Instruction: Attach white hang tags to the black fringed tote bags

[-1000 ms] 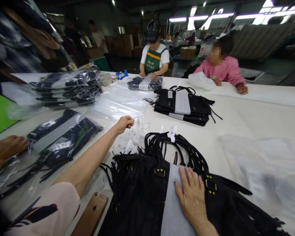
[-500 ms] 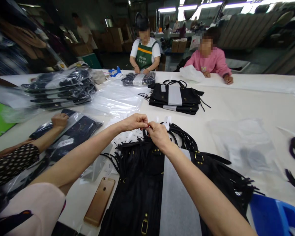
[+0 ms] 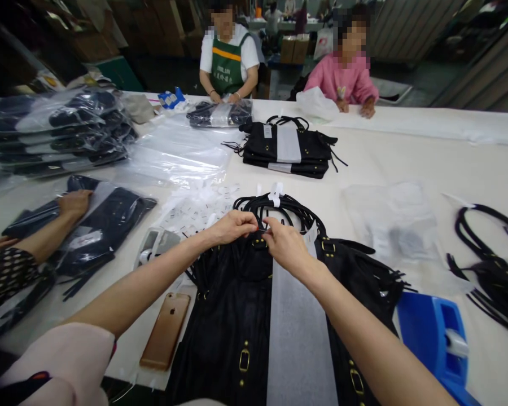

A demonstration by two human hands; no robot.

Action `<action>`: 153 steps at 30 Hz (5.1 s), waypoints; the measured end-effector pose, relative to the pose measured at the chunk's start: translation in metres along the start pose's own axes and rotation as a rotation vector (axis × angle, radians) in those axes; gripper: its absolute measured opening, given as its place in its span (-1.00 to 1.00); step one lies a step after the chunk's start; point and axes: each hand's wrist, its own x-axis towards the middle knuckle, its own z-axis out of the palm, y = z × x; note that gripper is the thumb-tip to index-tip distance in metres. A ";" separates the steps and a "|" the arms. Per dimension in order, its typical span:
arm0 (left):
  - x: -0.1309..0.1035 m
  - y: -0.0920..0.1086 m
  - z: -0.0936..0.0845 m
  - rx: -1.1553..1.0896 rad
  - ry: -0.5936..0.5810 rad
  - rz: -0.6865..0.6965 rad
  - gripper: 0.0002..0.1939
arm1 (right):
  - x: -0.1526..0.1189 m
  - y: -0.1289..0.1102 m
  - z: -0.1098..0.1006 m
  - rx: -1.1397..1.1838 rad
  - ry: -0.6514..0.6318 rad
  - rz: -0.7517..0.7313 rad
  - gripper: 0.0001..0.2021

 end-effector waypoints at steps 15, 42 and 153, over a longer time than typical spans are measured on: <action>0.005 -0.037 0.056 0.262 0.138 -0.378 -0.65 | -0.026 0.040 0.036 0.222 0.065 0.155 -0.81; 0.017 -0.053 0.028 0.538 0.041 -0.006 -0.84 | -0.005 0.010 0.051 -0.450 -0.034 0.066 -0.74; -0.009 -0.029 0.105 -0.112 0.411 -0.239 -0.91 | -0.022 0.048 0.078 1.148 0.093 0.397 -0.77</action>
